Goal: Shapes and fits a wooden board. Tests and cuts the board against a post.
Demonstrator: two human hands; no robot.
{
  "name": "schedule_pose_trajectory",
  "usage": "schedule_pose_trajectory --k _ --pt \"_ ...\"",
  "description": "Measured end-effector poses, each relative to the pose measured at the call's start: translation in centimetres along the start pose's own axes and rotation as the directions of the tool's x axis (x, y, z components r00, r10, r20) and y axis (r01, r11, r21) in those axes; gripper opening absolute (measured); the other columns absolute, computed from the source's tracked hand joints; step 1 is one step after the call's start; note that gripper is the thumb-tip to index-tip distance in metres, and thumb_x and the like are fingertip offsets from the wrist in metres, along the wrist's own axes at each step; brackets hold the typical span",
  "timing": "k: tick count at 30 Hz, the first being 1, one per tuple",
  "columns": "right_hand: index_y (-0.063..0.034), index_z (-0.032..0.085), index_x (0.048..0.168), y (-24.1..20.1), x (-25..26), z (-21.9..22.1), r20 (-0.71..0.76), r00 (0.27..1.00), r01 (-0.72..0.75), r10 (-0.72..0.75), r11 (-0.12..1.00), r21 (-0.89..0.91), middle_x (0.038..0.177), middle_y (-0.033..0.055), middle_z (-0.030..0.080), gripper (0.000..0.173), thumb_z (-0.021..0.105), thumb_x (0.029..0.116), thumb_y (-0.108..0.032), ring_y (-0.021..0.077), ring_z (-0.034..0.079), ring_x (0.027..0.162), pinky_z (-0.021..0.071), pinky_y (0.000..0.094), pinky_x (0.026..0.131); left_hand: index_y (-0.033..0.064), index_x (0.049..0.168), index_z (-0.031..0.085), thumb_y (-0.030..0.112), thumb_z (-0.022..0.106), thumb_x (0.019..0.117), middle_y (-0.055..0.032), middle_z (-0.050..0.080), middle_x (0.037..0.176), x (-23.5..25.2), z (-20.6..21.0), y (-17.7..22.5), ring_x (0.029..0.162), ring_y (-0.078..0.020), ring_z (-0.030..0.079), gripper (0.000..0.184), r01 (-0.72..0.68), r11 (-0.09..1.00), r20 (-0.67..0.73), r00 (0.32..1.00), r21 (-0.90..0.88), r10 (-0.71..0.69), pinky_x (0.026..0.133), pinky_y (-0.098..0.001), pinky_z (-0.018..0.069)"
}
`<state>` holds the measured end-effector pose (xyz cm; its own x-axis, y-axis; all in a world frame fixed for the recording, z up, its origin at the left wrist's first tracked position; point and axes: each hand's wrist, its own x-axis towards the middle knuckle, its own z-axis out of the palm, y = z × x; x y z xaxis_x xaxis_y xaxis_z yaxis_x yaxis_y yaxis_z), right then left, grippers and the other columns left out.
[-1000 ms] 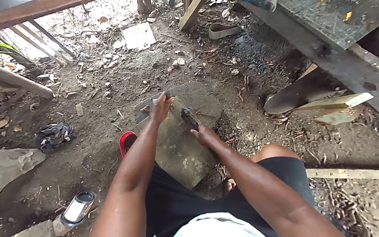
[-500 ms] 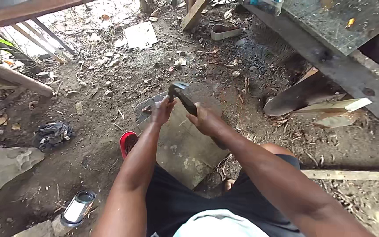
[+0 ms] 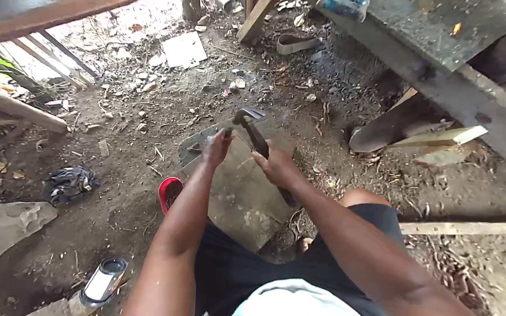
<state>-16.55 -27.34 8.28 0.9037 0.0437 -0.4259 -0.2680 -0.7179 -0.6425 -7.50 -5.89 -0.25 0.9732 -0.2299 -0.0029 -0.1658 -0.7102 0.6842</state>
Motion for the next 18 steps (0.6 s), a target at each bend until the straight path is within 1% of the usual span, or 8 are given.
schedule_pose_trajectory --k 3,5,7,9,11,14,16,18 --pt "-0.0091 0.05 0.137 3.7 0.6 2.6 0.059 0.993 -0.099 0.101 0.995 -0.031 0.088 0.0144 0.067 0.053 0.049 0.1053 -0.052 0.0282 0.069 0.069 0.0601 0.0507 0.067 0.0053 0.119 0.068 0.035 0.054 0.1075 -0.0167 0.073 0.098 -1.1 0.5 0.2 0.092 -0.0343 0.073 0.035 -0.005 1.0 -0.054 0.999 0.024 0.006 0.086 -0.0593 0.0576" --pt "-0.0073 0.047 0.144 5.8 0.7 4.6 0.139 0.975 -0.152 0.175 0.975 -0.165 0.109 0.0188 0.069 0.057 0.049 0.1056 -0.049 0.0344 0.071 0.097 0.0568 0.0564 0.086 0.0072 0.122 0.068 0.03 0.053 0.1082 -0.0151 0.073 0.106 -3.2 1.7 0.3 0.097 -0.0319 0.073 0.031 -0.079 0.996 -0.089 0.993 0.042 0.083 0.088 -0.0565 0.0586" --pt "-0.0041 0.043 0.147 6.3 0.5 6.1 0.163 0.965 -0.156 0.204 0.951 -0.267 0.12 0.0208 0.068 0.059 0.047 0.1067 -0.047 0.0363 0.068 0.112 0.0539 0.0562 0.096 0.0063 0.123 0.069 0.023 0.055 0.1071 -0.0121 0.072 0.123 -5.3 3.8 -0.9 0.114 -0.027 0.07 0.027 -0.199 0.977 -0.14 0.968 0.077 0.208 0.099 -0.0489 0.057" --pt "-0.0021 0.04 0.146 6.0 0.4 6.5 0.18 0.96 -0.15 0.215 0.936 -0.32 0.121 0.0214 0.067 0.058 0.045 0.1079 -0.045 0.0361 0.068 0.114 0.054 0.0545 0.097 0.003 0.114 0.073 0.013 0.059 0.103 -0.0128 0.07 0.129 -6.6 5.8 -2.5 0.13 -0.0264 0.063 0.02 -0.355 0.933 -0.185 0.915 0.055 0.359 0.111 -0.0439 0.051" --pt "-0.0013 0.04 0.146 5.5 0.6 5.8 0.202 0.95 -0.155 0.236 0.923 -0.352 0.123 0.0231 0.066 0.058 0.045 0.1083 -0.045 0.0375 0.067 0.116 0.0532 0.0551 0.098 0.0029 0.114 0.074 0.011 0.06 0.1018 -0.0131 0.071 0.127 -6.4 5.9 -2.9 0.13 -0.027 0.063 0.02 -0.39 0.921 -0.183 0.904 0.022 0.387 0.111 -0.0441 0.0504" --pt "-0.0014 0.043 0.144 5.0 1.2 4.6 0.218 0.944 -0.155 0.249 0.915 -0.372 0.124 0.0234 0.066 0.057 0.047 0.1077 -0.045 0.0387 0.066 0.118 0.0524 0.0567 0.099 0.0057 0.122 0.07 0.026 0.054 0.1075 -0.0126 0.075 0.109 -2.4 2.3 -1.0 0.101 -0.0263 0.073 0.03 -0.071 0.995 -0.182 0.982 -0.065 0.058 0.093 -0.0511 0.0584" --pt "-0.0022 0.044 0.142 5.0 1.3 4.6 0.225 0.943 -0.145 0.244 0.913 -0.382 0.124 0.0228 0.066 0.056 0.047 0.1073 -0.046 0.0385 0.066 0.118 0.0525 0.0571 0.098 0.0061 0.125 0.066 0.036 0.05 0.1081 -0.0148 0.073 0.108 1.7 -0.2 -0.3 0.101 -0.0298 0.071 0.038 0.204 0.969 -0.121 0.968 -0.142 -0.221 0.095 -0.0561 0.0553" --pt "-0.0022 0.045 0.142 5.3 1.3 4.7 0.215 0.951 -0.13 0.223 0.916 -0.379 0.121 0.0227 0.067 0.056 0.048 0.1064 -0.046 0.0386 0.067 0.115 0.0532 0.0579 0.097 0.0061 0.123 0.066 0.033 0.052 0.1068 -0.0146 0.073 0.107 3.6 -1.4 0.4 0.1 -0.03 0.071 0.034 0.252 0.959 -0.06 0.963 -0.13 -0.261 0.094 -0.057 0.0551"
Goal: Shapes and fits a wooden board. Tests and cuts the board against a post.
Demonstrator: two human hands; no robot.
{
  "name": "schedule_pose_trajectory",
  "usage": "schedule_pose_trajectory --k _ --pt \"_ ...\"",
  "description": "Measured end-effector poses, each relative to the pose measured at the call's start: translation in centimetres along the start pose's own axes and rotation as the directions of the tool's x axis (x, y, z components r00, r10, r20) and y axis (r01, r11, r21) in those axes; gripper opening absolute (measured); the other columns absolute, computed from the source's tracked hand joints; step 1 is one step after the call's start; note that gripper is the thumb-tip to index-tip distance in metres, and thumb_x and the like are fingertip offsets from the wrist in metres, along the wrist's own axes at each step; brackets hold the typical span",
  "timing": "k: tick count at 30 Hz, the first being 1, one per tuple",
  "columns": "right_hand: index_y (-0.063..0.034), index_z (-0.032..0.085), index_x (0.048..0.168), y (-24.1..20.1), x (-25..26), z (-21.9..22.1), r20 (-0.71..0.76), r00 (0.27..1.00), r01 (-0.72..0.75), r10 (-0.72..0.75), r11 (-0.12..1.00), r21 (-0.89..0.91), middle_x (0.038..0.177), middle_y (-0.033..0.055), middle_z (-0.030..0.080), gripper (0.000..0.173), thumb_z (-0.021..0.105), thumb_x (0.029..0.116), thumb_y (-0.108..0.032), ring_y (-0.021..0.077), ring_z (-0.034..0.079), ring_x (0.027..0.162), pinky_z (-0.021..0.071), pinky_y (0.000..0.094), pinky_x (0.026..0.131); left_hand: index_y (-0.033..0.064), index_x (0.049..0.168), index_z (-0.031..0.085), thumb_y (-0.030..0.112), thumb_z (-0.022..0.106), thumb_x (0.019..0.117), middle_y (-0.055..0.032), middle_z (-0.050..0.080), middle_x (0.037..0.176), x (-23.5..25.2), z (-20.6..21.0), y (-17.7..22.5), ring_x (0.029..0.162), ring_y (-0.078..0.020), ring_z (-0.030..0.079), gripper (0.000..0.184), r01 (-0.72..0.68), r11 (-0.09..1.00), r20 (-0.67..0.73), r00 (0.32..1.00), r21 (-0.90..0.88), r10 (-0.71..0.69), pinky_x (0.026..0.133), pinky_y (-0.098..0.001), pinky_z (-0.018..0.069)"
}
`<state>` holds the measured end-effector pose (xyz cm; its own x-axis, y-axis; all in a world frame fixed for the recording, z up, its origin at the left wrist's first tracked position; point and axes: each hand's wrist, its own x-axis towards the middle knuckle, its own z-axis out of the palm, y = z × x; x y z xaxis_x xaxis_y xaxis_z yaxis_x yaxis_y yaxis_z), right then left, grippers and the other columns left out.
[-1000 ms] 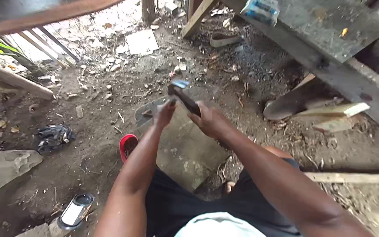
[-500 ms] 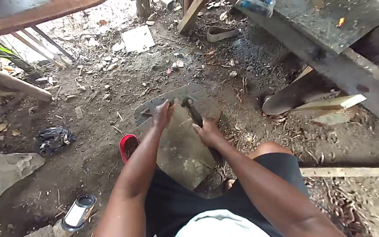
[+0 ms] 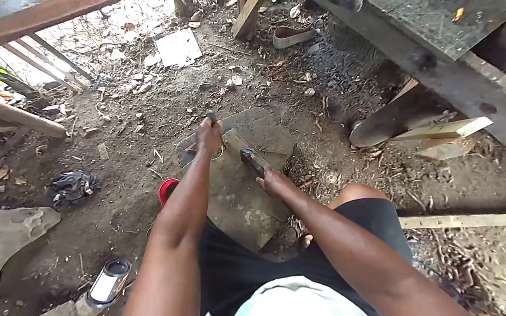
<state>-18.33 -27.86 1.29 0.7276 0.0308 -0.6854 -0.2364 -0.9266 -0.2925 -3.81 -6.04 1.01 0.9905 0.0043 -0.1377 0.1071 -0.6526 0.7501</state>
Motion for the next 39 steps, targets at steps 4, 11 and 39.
schedule_pose_trajectory --k 4,11,39 --pt "-0.002 0.044 0.144 0.0 0.0 0.4 -0.019 1.0 -0.003 0.003 1.0 -0.002 0.12 0.0221 0.068 0.059 0.047 0.1063 -0.047 0.0385 0.067 0.115 0.0532 0.0576 0.097 0.004 0.117 0.068 0.031 0.054 0.1073 -0.0148 0.072 0.094 -4.1 1.1 -0.3 0.088 -0.0298 0.072 0.032 -0.343 0.933 0.016 0.939 0.11 0.344 0.083 -0.0551 0.0585" --pt "-0.0026 0.042 0.145 0.0 -0.1 0.6 -0.011 1.0 0.0 0.0 1.0 0.019 0.121 0.0212 0.067 0.058 0.046 0.1073 -0.046 0.0371 0.067 0.115 0.0535 0.0562 0.097 0.0054 0.119 0.068 0.027 0.057 0.1069 -0.0109 0.074 0.101 -4.6 0.4 -2.0 0.092 -0.0203 0.073 0.027 -0.381 0.924 -0.013 0.924 0.005 0.381 0.089 -0.0445 0.0593" --pt "0.0002 0.047 0.138 0.1 -0.2 0.4 -0.003 1.0 0.009 -0.009 1.0 0.013 0.123 0.0226 0.066 0.055 0.046 0.1077 -0.045 0.0377 0.066 0.117 0.0525 0.0554 0.098 0.0061 0.122 0.066 0.027 0.056 0.1073 -0.0106 0.074 0.106 -3.2 -0.2 -2.1 0.097 -0.0198 0.072 0.027 -0.38 0.925 0.103 0.919 -0.013 0.38 0.093 -0.0444 0.0577"
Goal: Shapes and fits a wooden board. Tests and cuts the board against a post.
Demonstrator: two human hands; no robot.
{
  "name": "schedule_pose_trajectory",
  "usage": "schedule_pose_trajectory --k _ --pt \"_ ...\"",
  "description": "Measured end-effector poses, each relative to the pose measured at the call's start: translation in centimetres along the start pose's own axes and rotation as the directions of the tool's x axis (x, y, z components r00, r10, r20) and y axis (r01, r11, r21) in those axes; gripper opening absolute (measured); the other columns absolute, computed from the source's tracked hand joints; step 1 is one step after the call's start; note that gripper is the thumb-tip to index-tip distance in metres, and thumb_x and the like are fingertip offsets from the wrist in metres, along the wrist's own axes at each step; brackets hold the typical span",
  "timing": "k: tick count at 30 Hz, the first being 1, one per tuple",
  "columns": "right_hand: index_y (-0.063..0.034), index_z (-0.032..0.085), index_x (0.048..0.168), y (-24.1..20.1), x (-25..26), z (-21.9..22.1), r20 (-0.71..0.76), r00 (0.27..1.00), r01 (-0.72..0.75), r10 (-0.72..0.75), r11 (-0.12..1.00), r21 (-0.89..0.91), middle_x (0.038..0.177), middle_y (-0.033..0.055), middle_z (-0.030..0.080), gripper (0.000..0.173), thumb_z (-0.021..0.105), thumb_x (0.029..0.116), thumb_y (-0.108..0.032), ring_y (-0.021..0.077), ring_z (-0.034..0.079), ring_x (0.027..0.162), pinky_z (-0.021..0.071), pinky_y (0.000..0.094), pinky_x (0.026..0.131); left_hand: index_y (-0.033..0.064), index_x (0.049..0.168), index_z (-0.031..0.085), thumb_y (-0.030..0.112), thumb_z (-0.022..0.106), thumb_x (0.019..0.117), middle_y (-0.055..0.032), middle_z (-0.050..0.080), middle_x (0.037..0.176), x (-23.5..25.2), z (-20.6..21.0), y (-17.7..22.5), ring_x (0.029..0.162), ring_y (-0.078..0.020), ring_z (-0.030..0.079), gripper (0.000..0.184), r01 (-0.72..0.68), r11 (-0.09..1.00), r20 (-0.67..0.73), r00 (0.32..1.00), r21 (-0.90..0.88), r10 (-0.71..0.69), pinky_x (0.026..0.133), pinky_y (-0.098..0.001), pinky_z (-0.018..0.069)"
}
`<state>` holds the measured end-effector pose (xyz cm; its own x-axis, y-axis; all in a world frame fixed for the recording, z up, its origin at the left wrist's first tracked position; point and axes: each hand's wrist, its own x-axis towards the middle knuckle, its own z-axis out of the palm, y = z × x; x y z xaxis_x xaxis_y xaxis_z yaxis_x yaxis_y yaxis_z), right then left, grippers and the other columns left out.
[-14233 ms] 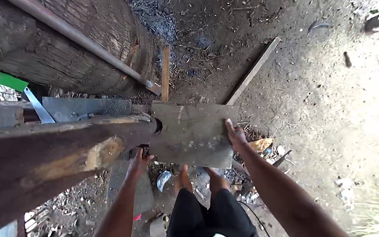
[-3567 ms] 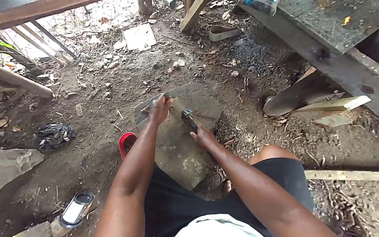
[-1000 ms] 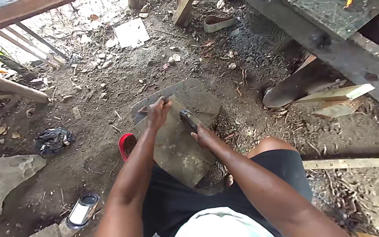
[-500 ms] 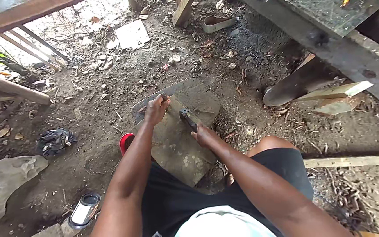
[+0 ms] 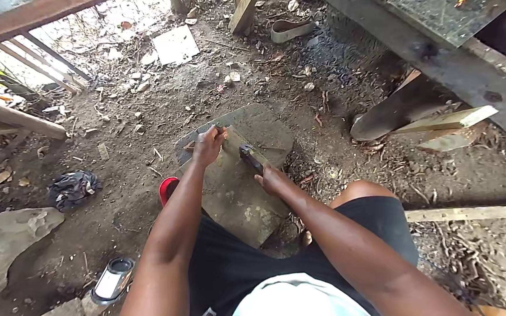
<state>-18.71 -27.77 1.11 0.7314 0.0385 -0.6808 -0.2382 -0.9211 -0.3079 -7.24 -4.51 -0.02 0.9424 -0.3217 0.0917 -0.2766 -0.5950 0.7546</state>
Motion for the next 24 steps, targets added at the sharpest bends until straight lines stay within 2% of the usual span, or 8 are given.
schedule_pose_trajectory --k 9,12,15,17,21,22,23,24 --pt "-0.0012 0.047 0.138 0.3 0.2 0.2 0.005 1.0 0.005 -0.005 1.0 0.027 0.12 0.0219 0.066 0.055 0.047 0.1072 -0.047 0.0364 0.067 0.114 0.0533 0.0553 0.096 0.0051 0.123 0.066 0.025 0.057 0.1074 -0.011 0.073 0.108 -0.1 0.1 0.3 0.099 -0.0196 0.072 0.027 -0.029 0.999 0.071 0.997 -0.014 0.03 0.095 -0.0439 0.0572" --pt "-0.0042 0.052 0.132 0.4 -0.8 -1.7 -0.024 0.997 0.069 -0.067 0.992 0.102 0.106 0.0191 0.068 0.051 0.047 0.107 -0.049 0.0341 0.069 0.098 0.0553 0.0549 0.087 0.0051 0.122 0.066 0.025 0.056 0.1075 -0.0115 0.074 0.105 0.0 0.3 0.2 0.097 -0.021 0.072 0.026 -0.019 1.0 0.054 0.998 0.005 0.018 0.093 -0.045 0.0576" --pt "-0.0115 0.05 0.139 -1.1 -5.0 -5.4 -0.248 0.955 0.213 -0.16 0.955 0.205 0.089 0.0138 0.069 0.052 0.05 0.1059 -0.051 0.0304 0.07 0.076 0.0589 0.0543 0.073 0.0034 0.124 0.065 0.023 0.056 0.1076 -0.0129 0.074 0.107 0.0 0.2 0.4 0.099 -0.0228 0.073 0.027 -0.034 0.999 0.074 0.997 0.012 0.033 0.095 -0.0459 0.0572" --pt "-0.0162 0.046 0.145 -3.1 -9.1 -8.2 -0.5 0.836 0.384 -0.227 0.892 0.237 0.078 0.0077 0.067 0.054 0.052 0.1051 -0.052 0.0225 0.066 0.06 0.0596 0.0472 0.058 0.0022 0.123 0.065 0.021 0.057 0.1066 -0.0141 0.074 0.106 0.1 0.3 0.3 0.098 -0.0239 0.073 0.027 -0.064 0.998 0.059 0.996 -0.005 0.064 0.094 -0.047 0.0582" --pt "-0.0093 0.043 0.141 -6.7 -13.1 -10.8 -0.873 0.41 0.709 -0.263 0.694 0.124 0.075 0.0003 0.063 0.047 0.056 0.1065 -0.039 0.0106 0.063 0.053 0.0577 0.0332 0.044 0.0028 0.119 0.067 0.021 0.058 0.1062 -0.0132 0.074 0.104 0.1 0.2 0.5 0.096 -0.0232 0.073 0.024 -0.038 0.999 0.04 0.999 0.027 0.036 0.092 -0.0467 0.0583" --pt "-0.0084 0.043 0.139 -6.8 -12.2 -10.2 -0.878 0.397 0.711 -0.266 0.695 0.111 0.074 0.001 0.063 0.046 0.057 0.1063 -0.038 0.0119 0.062 0.053 0.0577 0.0345 0.044 0.0025 0.118 0.067 0.02 0.058 0.1059 -0.013 0.074 0.105 0.1 0.2 0.5 0.097 -0.023 0.073 0.024 -0.039 0.999 0.038 0.999 0.03 0.038 0.093 -0.0466 0.0581" --pt "-0.0084 0.044 0.135 -6.3 -10.7 -9.2 -0.833 0.474 0.657 -0.285 0.745 0.118 0.072 0.0025 0.061 0.045 0.057 0.1057 -0.039 0.015 0.062 0.052 0.0567 0.0378 0.045 0.0021 0.118 0.067 0.019 0.058 0.1057 -0.0131 0.074 0.105 0.1 0.2 0.3 0.097 -0.0233 0.073 0.023 -0.056 0.998 0.034 0.998 0.026 0.055 0.093 -0.047 0.0581" --pt "-0.0091 0.045 0.135 -5.4 -8.9 -8.1 -0.705 0.635 0.542 -0.317 0.833 0.113 0.071 0.0054 0.062 0.046 0.056 0.1052 -0.042 0.0202 0.063 0.056 0.0568 0.0432 0.05 0.002 0.119 0.068 0.018 0.058 0.1053 -0.0131 0.075 0.105 0.0 0.3 0.0 0.096 -0.0233 0.073 0.023 -0.076 0.997 0.035 0.997 0.016 0.075 0.093 -0.0474 0.0588"
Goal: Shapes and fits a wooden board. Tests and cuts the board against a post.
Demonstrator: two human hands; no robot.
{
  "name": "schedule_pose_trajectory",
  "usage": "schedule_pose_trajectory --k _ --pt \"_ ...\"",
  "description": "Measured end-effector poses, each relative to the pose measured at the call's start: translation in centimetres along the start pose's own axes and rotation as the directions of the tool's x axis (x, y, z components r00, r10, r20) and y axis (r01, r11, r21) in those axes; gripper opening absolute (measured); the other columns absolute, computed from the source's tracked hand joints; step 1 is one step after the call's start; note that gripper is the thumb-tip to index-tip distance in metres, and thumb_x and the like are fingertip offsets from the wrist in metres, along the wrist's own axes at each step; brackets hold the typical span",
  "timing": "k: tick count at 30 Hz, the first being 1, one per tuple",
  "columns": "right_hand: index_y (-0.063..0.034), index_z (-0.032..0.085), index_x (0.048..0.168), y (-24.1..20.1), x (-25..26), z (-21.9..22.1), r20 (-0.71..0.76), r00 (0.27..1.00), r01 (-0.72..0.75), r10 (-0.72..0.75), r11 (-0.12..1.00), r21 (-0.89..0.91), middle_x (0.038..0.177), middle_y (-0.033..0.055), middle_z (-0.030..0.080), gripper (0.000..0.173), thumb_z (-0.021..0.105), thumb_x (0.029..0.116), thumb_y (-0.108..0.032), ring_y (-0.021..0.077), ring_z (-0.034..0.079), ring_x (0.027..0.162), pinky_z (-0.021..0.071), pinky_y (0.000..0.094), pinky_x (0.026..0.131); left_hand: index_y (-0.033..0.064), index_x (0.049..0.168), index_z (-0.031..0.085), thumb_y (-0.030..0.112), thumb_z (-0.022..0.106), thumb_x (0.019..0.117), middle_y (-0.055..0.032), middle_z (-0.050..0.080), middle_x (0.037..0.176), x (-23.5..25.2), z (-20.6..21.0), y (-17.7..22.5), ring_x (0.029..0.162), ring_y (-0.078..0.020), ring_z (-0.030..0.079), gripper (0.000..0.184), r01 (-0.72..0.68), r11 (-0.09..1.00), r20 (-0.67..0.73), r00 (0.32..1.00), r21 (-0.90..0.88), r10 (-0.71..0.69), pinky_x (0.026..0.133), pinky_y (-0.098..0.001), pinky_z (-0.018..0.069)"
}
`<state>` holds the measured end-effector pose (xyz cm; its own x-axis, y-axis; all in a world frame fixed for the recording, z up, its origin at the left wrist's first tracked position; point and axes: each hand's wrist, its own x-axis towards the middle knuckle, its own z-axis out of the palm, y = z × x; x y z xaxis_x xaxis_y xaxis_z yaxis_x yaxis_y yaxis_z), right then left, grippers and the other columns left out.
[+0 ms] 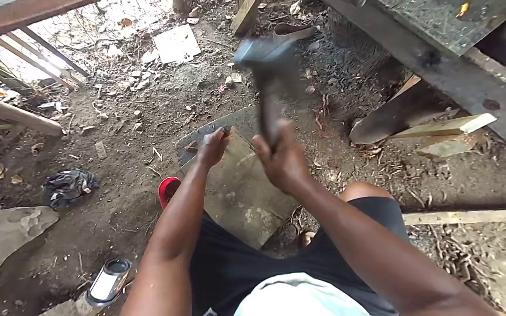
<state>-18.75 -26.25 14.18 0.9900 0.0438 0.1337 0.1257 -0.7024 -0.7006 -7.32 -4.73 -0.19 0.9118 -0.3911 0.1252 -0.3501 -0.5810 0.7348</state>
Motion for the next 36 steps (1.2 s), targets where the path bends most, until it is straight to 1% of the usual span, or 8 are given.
schedule_pose_trajectory --k 3,9,11,14,18,22,28,36 --pt "-0.0132 0.049 0.137 2.5 1.8 0.8 0.447 0.853 -0.175 0.268 0.955 -0.238 0.086 0.0122 0.068 0.048 0.056 0.1038 -0.048 0.0303 0.07 0.074 0.0592 0.0545 0.067 0.0024 0.116 0.068 0.019 0.058 0.1049 -0.0134 0.073 0.095 -0.2 0.3 0.5 0.087 -0.025 0.072 0.022 0.006 1.0 -0.014 1.0 -0.015 -0.006 0.085 -0.0504 0.0596" --pt "-0.0171 0.05 0.136 2.5 0.1 0.8 0.226 0.945 -0.227 0.235 0.972 -0.062 0.077 0.0073 0.064 0.047 0.055 0.1041 -0.051 0.0239 0.065 0.061 0.0579 0.0493 0.058 0.0044 0.123 0.067 0.024 0.057 0.106 -0.012 0.074 0.105 -0.8 0.8 -0.4 0.095 -0.0226 0.073 0.027 0.07 0.996 -0.039 0.997 -0.046 -0.072 0.092 -0.0483 0.0593" --pt "-0.0144 0.048 0.138 4.9 -0.4 2.8 0.303 0.889 -0.335 0.342 0.939 -0.076 0.083 0.0116 0.066 0.051 0.052 0.1044 -0.053 0.0276 0.068 0.067 0.0597 0.0526 0.064 0.0038 0.122 0.067 0.025 0.057 0.1062 -0.0122 0.074 0.103 -1.3 0.9 -0.2 0.095 -0.0233 0.074 0.028 0.049 0.999 -0.053 0.997 -0.005 -0.049 0.092 -0.0479 0.0596" --pt "-0.0088 0.047 0.144 8.3 -1.8 5.9 0.484 0.727 -0.398 0.487 0.873 -0.281 0.109 0.0181 0.069 0.055 0.049 0.1059 -0.049 0.0354 0.069 0.1 0.0549 0.0585 0.089 0.004 0.123 0.067 0.022 0.057 0.1065 -0.0149 0.073 0.105 -3.2 2.6 0.9 0.096 -0.0281 0.073 0.026 0.018 0.999 -0.109 0.994 0.046 -0.012 0.089 -0.0523 0.0594" --pt "-0.0036 0.04 0.147 10.1 -3.5 9.0 0.53 0.64 -0.371 0.556 0.828 -0.42 0.12 0.0217 0.067 0.059 0.045 0.1075 -0.046 0.0375 0.068 0.112 0.0539 0.0567 0.096 0.0041 0.127 0.066 0.016 0.055 0.1067 -0.0141 0.072 0.121 -5.7 4.5 0.2 0.106 -0.0268 0.073 0.026 0.002 0.998 -0.234 0.972 0.067 0.014 0.095 -0.0478 0.0589" --pt "-0.0028 0.041 0.145 10.0 -3.0 8.4 0.546 0.619 -0.369 0.565 0.822 -0.434 0.121 0.0224 0.067 0.058 0.046 0.1075 -0.047 0.0376 0.067 0.115 0.0535 0.0564 0.097 0.0024 0.131 0.06 0.025 0.052 0.1082 -0.0129 0.073 0.113 -3.0 1.6 -0.3 0.101 -0.023 0.073 0.033 0.268 0.948 -0.306 0.9 -0.173 -0.31 0.093 -0.0469 0.0591" --pt "-0.0026 0.042 0.143 9.5 -3.0 8.2 0.537 0.629 -0.339 0.563 0.82 -0.462 0.12 0.022 0.067 0.057 0.046 0.1075 -0.047 0.0377 0.067 0.115 0.0541 0.056 0.096 0.0068 0.126 0.063 0.02 0.054 0.1075 -0.0075 0.073 0.112 -1.1 -2.7 1.8 0.098 -0.0174 0.071 0.024 0.149 0.984 -0.076 0.985 -0.101 -0.157 0.092 -0.0423 0.0582" --pt "-0.0022 0.043 0.142 9.6 -2.7 8.3 0.54 0.63 -0.35 0.558 0.825 -0.445 0.12 0.0216 0.067 0.055 0.047 0.1076 -0.045 0.0362 0.067 0.115 0.0535 0.0546 0.097 0.0079 0.122 0.064 0.019 0.055 0.1073 -0.0087 0.072 0.105 -1.1 -1.5 0.9 0.093 -0.0189 0.07 0.021 0.138 0.989 0.071 0.988 -0.052 -0.135 0.089 -0.0434 0.0573"
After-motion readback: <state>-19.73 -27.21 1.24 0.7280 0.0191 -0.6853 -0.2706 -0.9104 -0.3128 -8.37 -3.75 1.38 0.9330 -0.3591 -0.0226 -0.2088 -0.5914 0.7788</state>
